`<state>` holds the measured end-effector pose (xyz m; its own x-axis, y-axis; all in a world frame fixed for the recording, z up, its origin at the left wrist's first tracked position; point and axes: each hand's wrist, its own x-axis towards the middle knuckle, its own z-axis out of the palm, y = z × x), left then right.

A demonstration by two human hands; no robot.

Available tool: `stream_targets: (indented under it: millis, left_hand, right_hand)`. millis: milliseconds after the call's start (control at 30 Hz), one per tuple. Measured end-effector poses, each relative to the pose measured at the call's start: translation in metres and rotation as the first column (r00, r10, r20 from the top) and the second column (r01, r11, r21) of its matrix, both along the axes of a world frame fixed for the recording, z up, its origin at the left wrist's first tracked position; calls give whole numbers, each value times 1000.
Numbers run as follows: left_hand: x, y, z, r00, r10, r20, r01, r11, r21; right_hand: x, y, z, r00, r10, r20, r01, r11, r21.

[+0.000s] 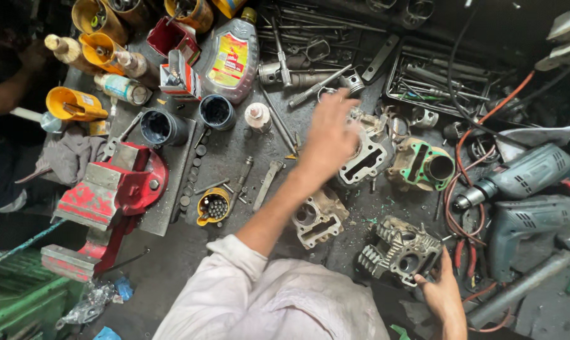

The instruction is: The person uses a screwdriver to scrape and clean the interior surfaces of a small engine block. They then retrieve a metal file and use it to file the same interior surfaces. The person works on a single engine block throughout the clip.

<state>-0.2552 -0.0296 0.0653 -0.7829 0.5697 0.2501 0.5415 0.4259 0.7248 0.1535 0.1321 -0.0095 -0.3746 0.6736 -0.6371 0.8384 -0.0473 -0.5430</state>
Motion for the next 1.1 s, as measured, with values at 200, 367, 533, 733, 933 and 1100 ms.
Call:
stream_targets:
  millis: [200, 367, 533, 733, 933, 1100]
  left_hand:
    - [-40, -66, -41, 952, 225, 208, -101, 871, -480]
    - [-29, -72, -72, 950, 181, 253, 30, 755, -655]
    - [-34, -73, -78, 958, 142, 247, 75, 711, -699]
    - [-38, -69, -67, 940, 212, 267, 24, 740, -672]
    - [-24, -67, -60, 961, 216, 172, -71, 796, -601]
    - [-14, -66, -49, 936, 348, 48, -300, 862, -409]
  right_hand:
    - [-5, 2, 1, 992, 80, -100, -76, 996, 50]
    - [-12, -1, 14, 987, 132, 90, -143, 981, 128]
    - [-19, -12, 25, 979, 151, 138, -174, 968, 178]
    - [-16, -18, 22, 989, 143, 28, -146, 969, 198]
    - [-7, -18, 10, 999, 32, -10, -30, 994, 103]
    - [1, -19, -3, 984, 136, -112, -114, 977, 181]
